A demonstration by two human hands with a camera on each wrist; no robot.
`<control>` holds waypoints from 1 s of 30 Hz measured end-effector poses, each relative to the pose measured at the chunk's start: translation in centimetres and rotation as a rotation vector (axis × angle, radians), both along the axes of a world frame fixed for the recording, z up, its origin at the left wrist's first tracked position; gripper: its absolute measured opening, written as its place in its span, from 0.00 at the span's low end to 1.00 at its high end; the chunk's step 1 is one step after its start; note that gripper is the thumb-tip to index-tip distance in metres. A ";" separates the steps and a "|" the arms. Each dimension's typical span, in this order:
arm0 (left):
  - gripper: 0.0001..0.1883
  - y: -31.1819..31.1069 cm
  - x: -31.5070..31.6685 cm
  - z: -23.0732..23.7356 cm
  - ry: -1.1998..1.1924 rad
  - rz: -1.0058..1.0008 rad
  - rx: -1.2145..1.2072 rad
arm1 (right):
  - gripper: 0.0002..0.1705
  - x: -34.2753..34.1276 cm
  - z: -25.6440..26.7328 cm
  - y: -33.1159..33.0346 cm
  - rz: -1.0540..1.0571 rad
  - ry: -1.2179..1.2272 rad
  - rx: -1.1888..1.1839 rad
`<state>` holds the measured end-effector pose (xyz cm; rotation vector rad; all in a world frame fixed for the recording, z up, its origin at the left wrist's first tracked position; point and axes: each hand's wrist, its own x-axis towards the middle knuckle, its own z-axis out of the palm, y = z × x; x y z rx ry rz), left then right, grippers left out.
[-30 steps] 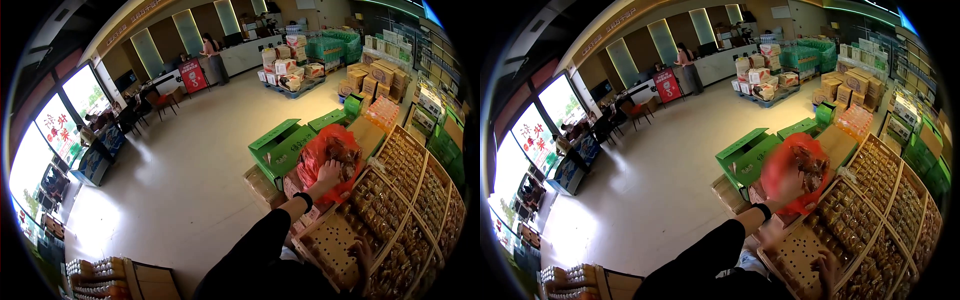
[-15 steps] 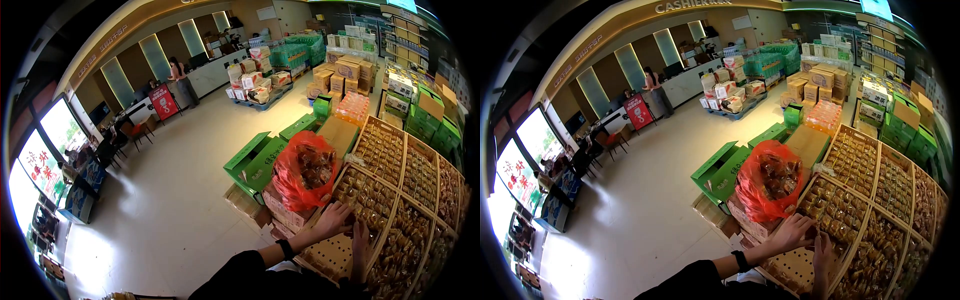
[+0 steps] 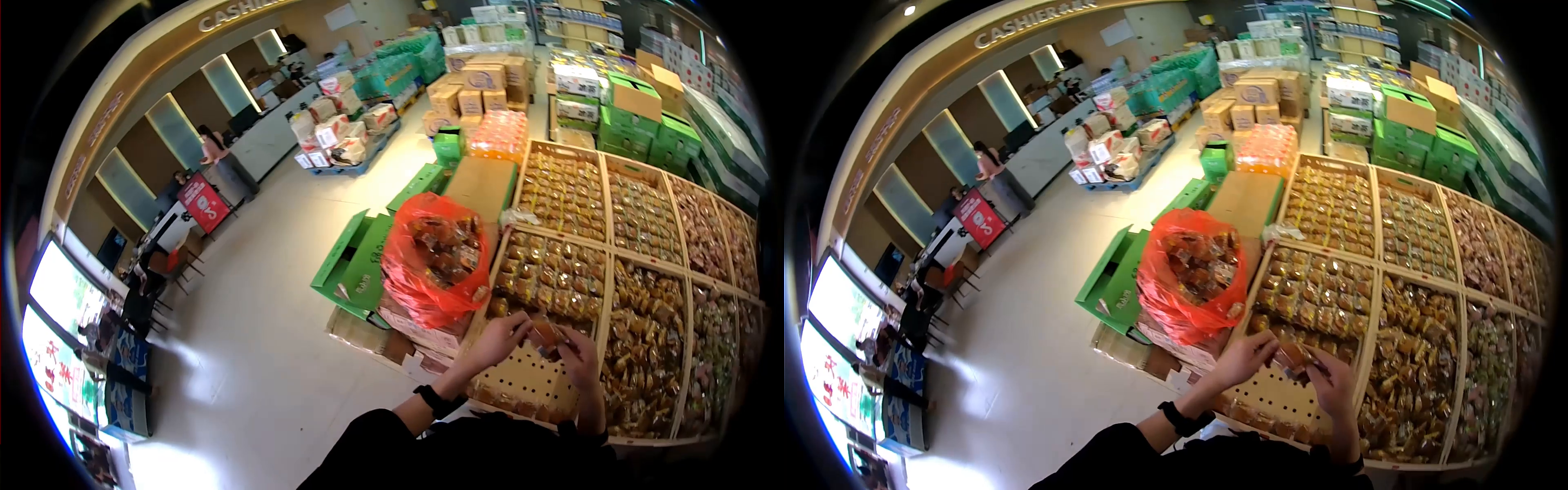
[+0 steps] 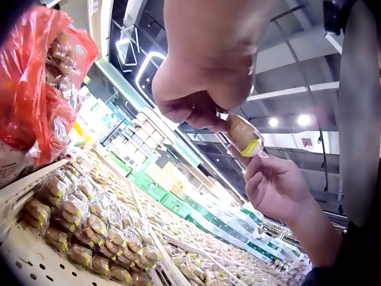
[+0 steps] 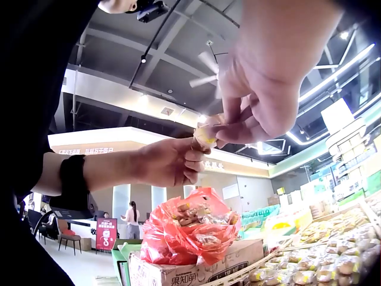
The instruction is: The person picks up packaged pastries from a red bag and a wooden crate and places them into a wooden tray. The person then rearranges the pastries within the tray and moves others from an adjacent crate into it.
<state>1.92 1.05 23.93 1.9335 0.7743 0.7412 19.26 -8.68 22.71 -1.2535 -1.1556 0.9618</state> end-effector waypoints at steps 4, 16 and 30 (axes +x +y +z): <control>0.10 -0.3 1.0 -0.8 -0.110 0.029 -0.130 | 0.16 1.6 -2.4 -0.3 -0.075 -0.028 -0.032; 0.04 -2.0 1.7 -1.4 -0.206 0.004 -0.141 | 0.15 0.7 -2.9 0.0 -0.252 0.171 0.060; 0.12 -4.4 0.3 -3.5 -0.013 -0.130 0.535 | 0.15 -0.2 -3.9 -0.5 0.127 0.496 -0.156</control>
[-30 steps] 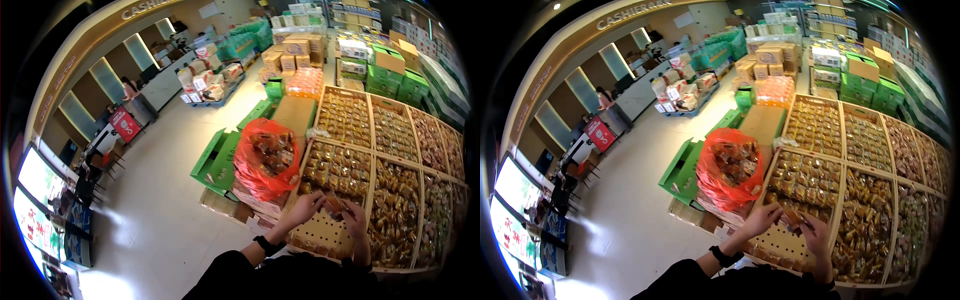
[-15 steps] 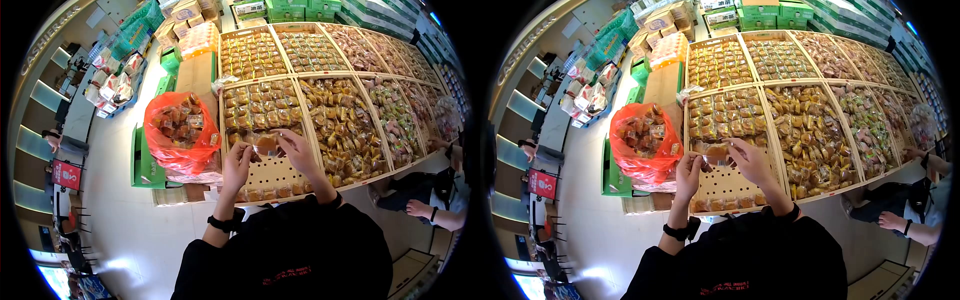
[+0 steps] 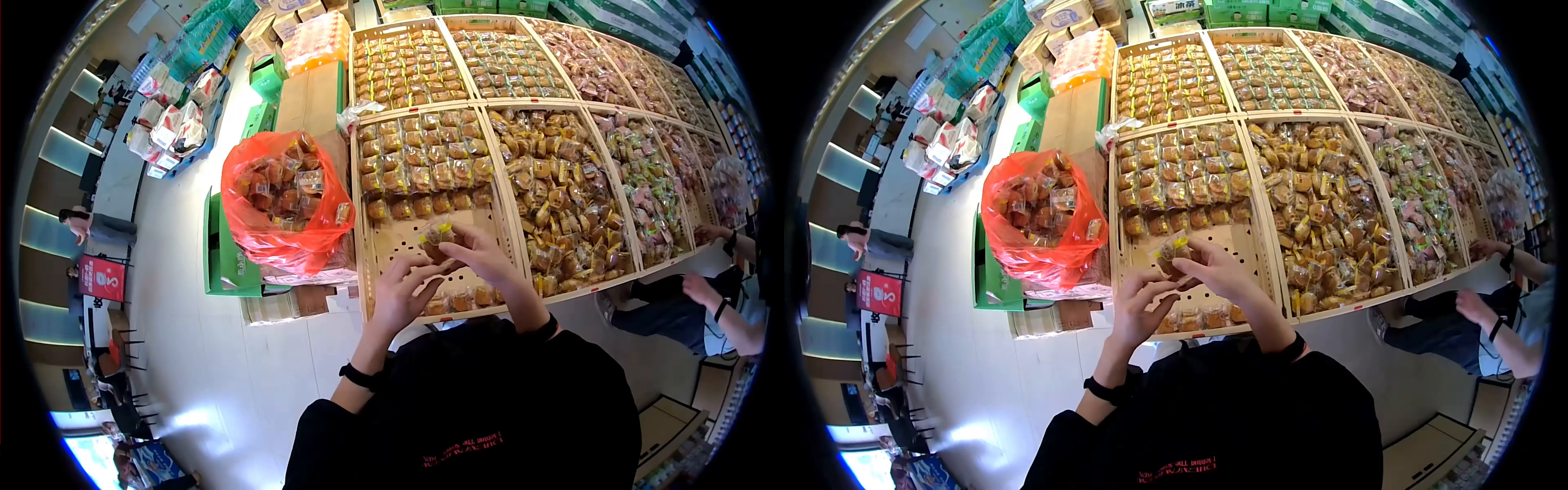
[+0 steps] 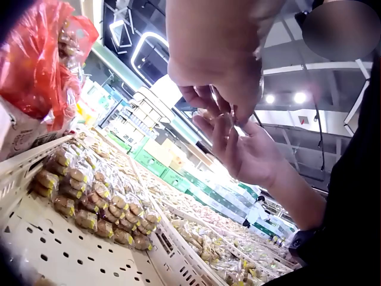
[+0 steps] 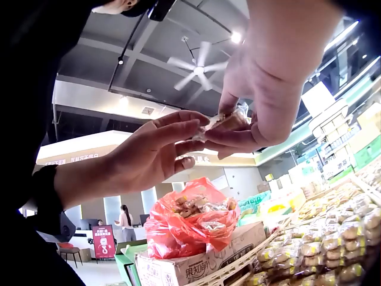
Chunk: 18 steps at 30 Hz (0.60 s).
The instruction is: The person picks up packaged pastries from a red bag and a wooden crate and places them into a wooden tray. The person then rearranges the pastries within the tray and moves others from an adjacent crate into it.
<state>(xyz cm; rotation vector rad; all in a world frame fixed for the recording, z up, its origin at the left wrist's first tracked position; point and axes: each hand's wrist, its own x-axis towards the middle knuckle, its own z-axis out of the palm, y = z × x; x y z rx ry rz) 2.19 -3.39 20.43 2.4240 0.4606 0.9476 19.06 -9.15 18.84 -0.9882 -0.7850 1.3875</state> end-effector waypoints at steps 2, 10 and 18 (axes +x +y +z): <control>0.14 0.2 -0.7 -0.2 -0.039 0.009 -0.176 | 0.16 -0.3 0.1 -0.1 -0.016 0.023 -0.042; 0.11 2.0 -3.6 -1.9 0.073 0.089 -0.383 | 0.19 -1.2 -4.0 2.2 -0.117 0.070 0.025; 0.12 2.2 -8.5 -3.1 0.178 0.199 -0.545 | 0.16 -1.9 -15.9 9.3 -0.300 -0.086 -0.332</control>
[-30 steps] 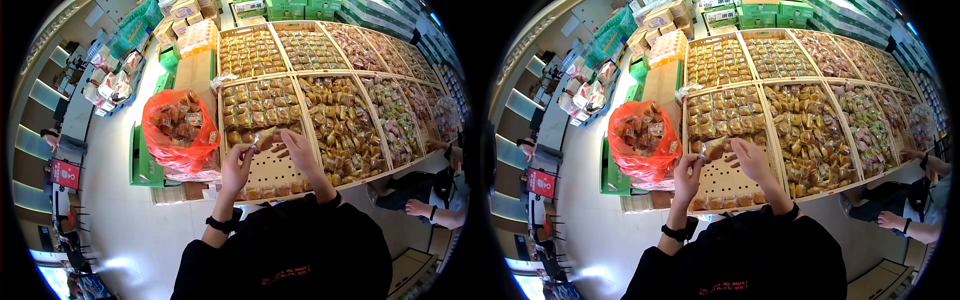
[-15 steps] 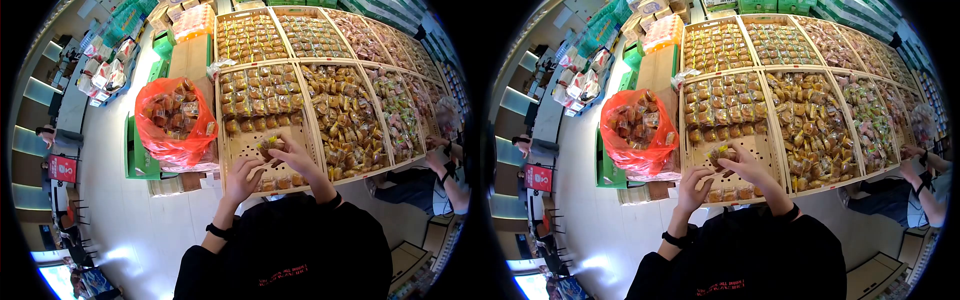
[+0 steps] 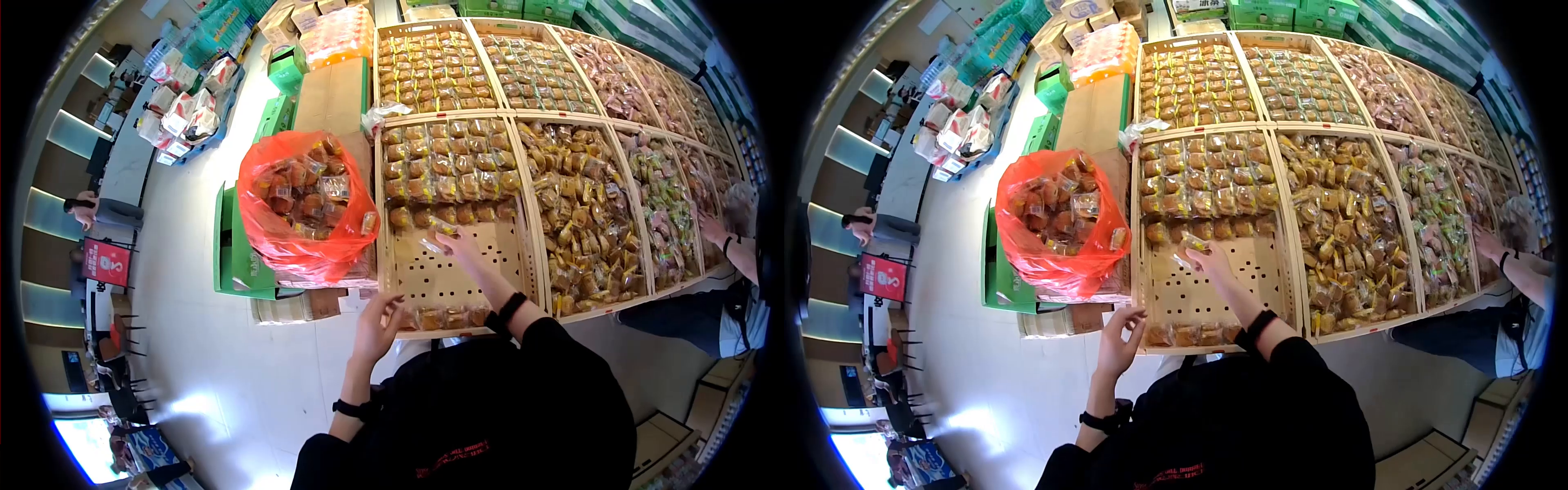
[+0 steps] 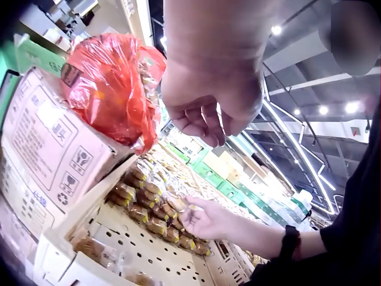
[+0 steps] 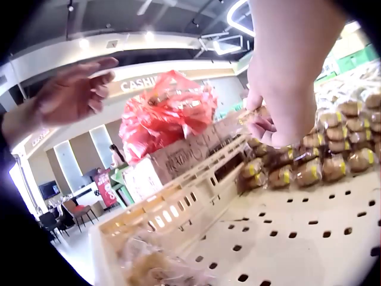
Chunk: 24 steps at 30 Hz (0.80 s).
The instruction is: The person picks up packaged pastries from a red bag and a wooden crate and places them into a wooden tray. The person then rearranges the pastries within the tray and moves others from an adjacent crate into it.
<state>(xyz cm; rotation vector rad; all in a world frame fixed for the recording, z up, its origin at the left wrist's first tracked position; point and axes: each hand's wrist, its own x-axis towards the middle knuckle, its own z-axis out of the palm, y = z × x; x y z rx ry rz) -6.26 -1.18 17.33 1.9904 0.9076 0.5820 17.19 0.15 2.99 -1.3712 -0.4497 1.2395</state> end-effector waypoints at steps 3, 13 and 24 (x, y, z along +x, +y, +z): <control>0.12 0.0 -1.7 -0.3 0.018 0.061 -0.023 | 0.09 -0.4 -4.4 3.5 -0.165 0.317 -0.082; 0.10 -0.7 -4.5 -1.6 0.036 0.104 -0.013 | 0.28 -2.6 -8.3 8.5 -0.252 -0.258 -0.303; 0.13 -0.7 -2.7 -2.3 0.024 0.034 -0.047 | 0.33 0.9 -1.7 11.8 0.487 -1.057 -0.617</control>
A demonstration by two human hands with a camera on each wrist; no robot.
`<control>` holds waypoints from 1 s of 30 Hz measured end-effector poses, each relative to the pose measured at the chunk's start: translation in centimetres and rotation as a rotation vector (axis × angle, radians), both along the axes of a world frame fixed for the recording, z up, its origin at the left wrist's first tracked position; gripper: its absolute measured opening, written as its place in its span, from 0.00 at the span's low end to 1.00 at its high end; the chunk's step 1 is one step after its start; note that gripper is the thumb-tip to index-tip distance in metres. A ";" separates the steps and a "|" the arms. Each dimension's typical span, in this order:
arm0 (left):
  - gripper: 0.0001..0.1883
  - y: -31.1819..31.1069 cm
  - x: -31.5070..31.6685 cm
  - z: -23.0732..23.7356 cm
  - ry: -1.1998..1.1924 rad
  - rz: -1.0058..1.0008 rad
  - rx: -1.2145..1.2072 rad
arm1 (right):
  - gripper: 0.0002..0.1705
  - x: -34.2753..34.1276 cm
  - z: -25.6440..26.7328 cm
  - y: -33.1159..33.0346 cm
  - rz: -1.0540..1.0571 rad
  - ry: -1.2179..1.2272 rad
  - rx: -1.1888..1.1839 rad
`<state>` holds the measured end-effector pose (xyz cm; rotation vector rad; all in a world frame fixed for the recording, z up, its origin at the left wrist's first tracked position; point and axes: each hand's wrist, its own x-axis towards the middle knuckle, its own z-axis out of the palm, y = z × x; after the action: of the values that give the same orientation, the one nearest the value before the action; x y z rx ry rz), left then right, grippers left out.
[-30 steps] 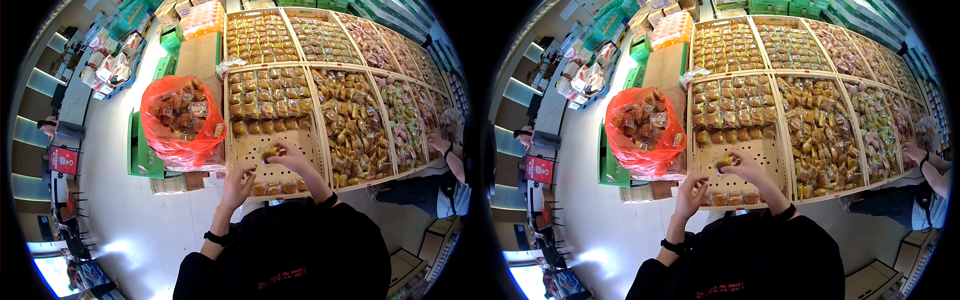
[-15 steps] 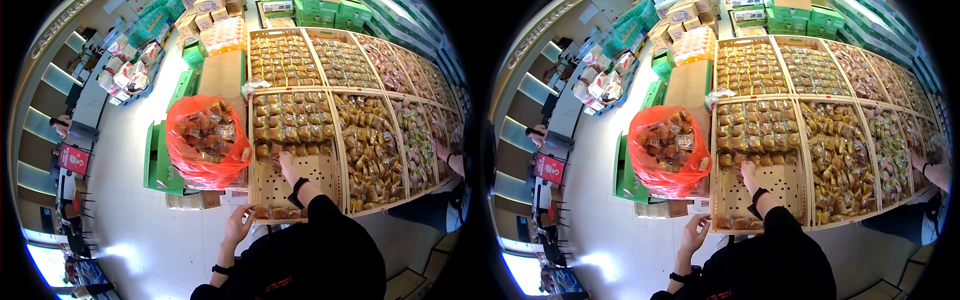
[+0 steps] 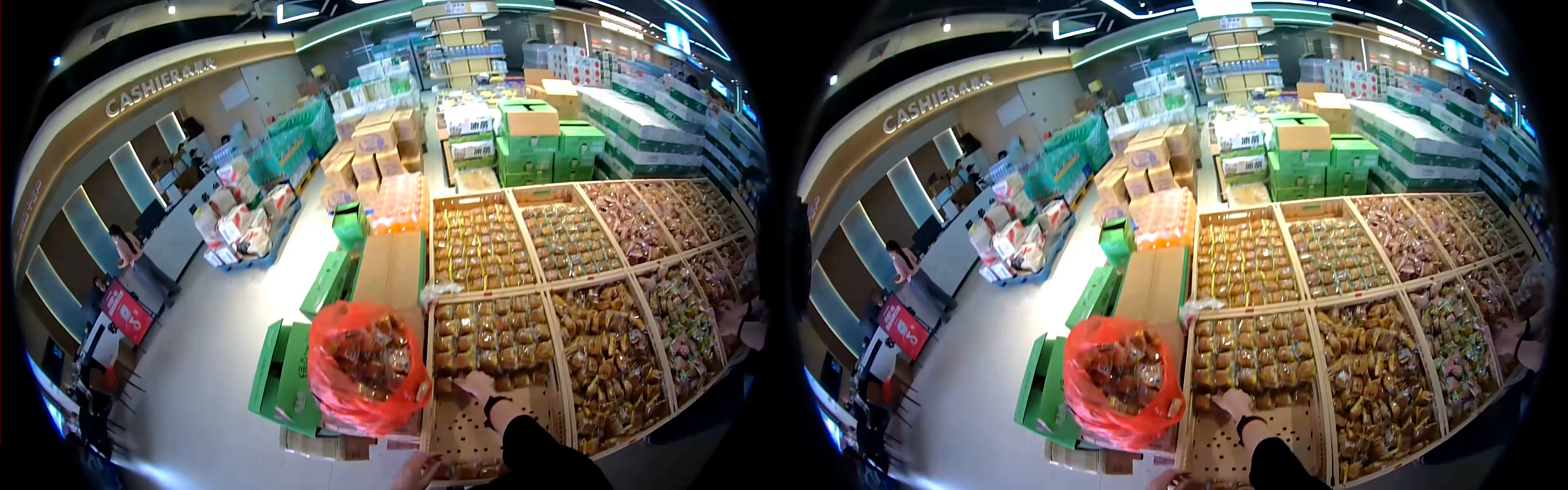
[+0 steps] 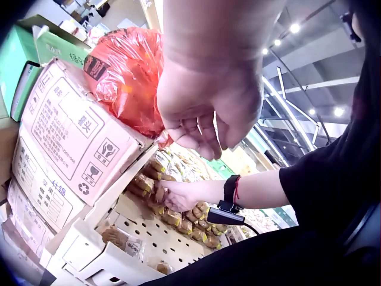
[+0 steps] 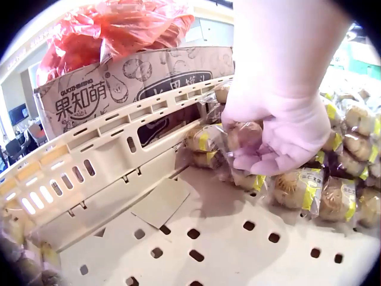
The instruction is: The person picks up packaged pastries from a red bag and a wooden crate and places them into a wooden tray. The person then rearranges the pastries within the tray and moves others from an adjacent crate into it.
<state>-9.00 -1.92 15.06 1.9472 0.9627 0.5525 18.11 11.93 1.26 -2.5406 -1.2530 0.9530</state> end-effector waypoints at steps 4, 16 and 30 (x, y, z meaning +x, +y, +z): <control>0.12 0.5 0.4 0.2 0.015 -0.046 0.076 | 0.26 1.4 -3.8 -0.3 -0.338 0.495 0.063; 0.12 1.5 0.7 -0.7 0.010 -0.006 -0.007 | 0.19 -4.4 -8.0 -5.2 -0.980 1.292 0.627; 0.12 0.6 1.6 -0.1 0.017 -0.018 -0.036 | 0.33 -1.5 -6.7 -2.0 0.013 0.456 0.019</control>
<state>-7.42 -1.36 14.93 1.9291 0.9585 0.5057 16.57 9.89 -5.42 -2.1263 -1.1291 1.4103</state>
